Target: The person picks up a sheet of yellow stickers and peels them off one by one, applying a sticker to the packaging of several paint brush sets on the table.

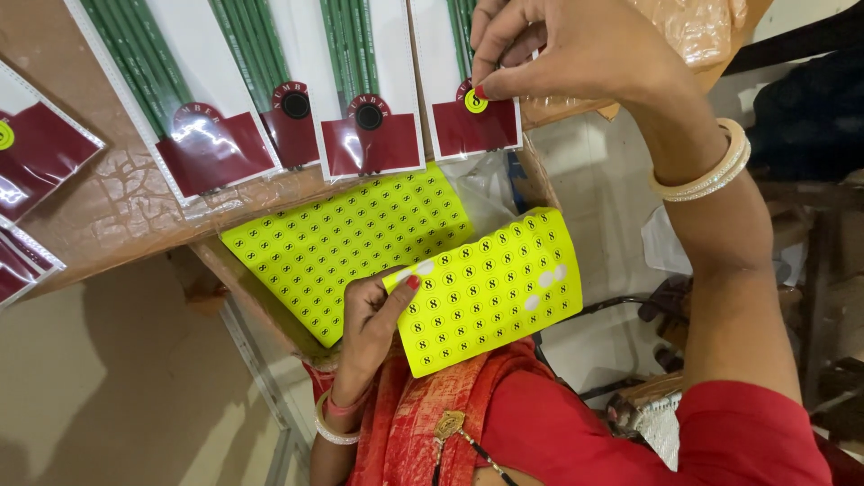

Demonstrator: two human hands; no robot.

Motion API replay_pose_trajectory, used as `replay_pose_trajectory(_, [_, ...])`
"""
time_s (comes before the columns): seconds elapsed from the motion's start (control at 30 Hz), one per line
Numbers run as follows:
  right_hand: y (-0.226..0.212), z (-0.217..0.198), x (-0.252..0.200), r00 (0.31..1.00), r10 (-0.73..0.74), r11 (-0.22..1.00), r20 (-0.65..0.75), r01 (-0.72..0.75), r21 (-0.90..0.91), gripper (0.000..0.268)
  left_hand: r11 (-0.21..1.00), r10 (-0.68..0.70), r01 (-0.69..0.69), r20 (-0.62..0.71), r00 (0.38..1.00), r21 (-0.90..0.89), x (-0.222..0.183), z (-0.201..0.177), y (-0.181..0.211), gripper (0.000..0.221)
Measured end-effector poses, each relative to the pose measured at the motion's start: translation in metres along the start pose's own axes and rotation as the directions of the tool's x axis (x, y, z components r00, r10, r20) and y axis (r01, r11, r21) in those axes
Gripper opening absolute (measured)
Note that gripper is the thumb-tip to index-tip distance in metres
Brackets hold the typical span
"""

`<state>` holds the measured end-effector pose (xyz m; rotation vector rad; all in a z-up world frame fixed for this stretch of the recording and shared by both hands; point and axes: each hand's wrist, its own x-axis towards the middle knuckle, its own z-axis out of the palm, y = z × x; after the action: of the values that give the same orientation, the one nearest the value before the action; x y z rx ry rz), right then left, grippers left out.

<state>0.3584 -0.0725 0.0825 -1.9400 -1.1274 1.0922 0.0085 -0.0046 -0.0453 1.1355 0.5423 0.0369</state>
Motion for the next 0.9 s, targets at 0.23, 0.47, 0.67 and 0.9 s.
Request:
replay_pose_trajectory(0.23, [-0.001,0.005,-0.003,0.995,-0.087,0.995,-0.046,0.084,-0.061,0.015,1.000,-0.015,0.015,0.001,1.000,0.018,0.000,0.000,0.004,0.026])
replay_pose_trajectory(0.47, [-0.005,0.017,-0.012,0.984,-0.117,0.987,-0.133,0.101,-0.122,0.014,0.998,-0.002,0.003,0.003,1.000,-0.056,-0.003,0.002,0.005,0.026])
replay_pose_trajectory(0.67, [0.013,0.019,-0.010,0.952,-0.159,0.909,-0.262,0.037,-0.415,0.040,0.999,0.041,-0.042,0.019,0.999,0.018,-0.011,0.007,0.010,0.023])
replay_pose_trajectory(0.9, [-0.039,0.067,-0.059,0.844,-0.510,0.809,-0.164,0.407,-0.424,0.025,0.996,0.084,-0.084,0.022,0.996,-0.018,-0.024,0.008,0.017,0.023])
